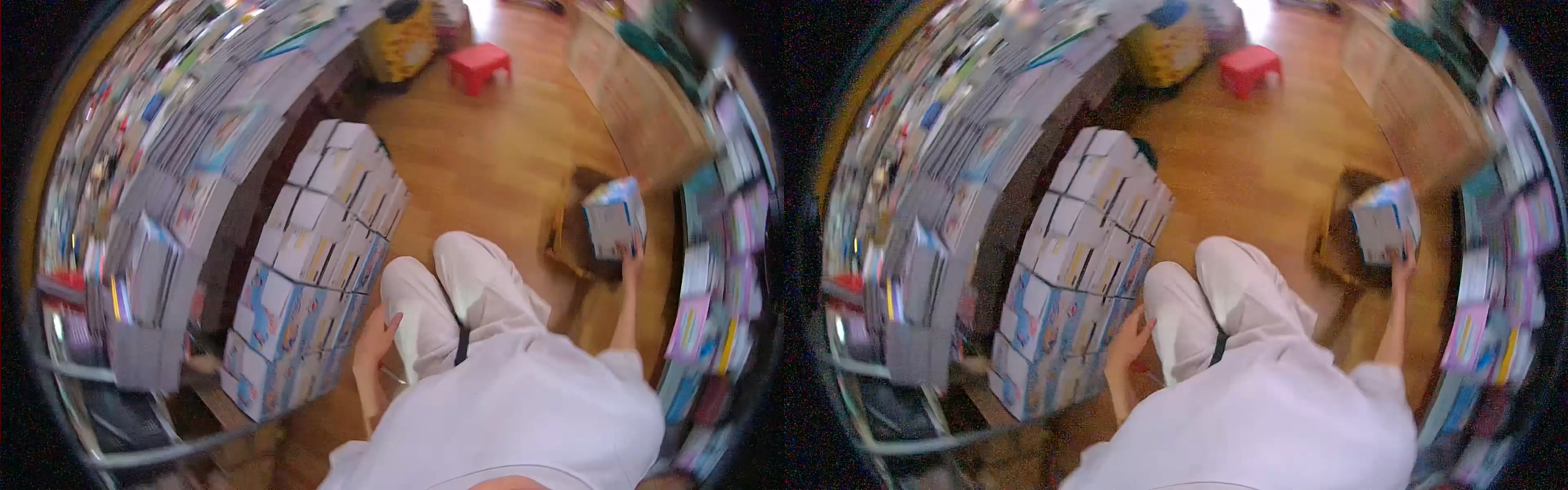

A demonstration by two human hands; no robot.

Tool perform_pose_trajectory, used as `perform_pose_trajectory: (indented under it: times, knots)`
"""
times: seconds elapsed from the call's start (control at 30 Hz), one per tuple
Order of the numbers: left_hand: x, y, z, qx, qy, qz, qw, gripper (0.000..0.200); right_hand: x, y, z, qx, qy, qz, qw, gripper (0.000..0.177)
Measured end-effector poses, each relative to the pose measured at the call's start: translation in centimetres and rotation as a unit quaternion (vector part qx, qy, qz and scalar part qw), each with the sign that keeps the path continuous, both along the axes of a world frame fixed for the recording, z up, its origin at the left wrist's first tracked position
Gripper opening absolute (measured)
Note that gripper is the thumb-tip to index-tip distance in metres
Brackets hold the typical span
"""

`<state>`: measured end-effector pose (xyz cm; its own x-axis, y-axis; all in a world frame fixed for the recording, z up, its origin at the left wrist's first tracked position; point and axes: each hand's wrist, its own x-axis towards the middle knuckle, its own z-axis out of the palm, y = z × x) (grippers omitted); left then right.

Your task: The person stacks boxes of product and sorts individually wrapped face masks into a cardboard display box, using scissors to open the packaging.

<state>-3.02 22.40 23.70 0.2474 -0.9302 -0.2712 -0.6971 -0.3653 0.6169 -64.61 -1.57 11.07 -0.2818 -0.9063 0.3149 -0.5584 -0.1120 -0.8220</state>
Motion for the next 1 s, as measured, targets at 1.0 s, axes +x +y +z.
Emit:
perform_pose_trajectory:
  times: [1.0]
  knots:
    - [-4.1, 6.2, 0.0, -0.384, 0.512, 0.374, 0.671, 0.068, 40.3, 11.5, 26.1, -0.157, 0.029, 0.672, 0.723, 0.072]
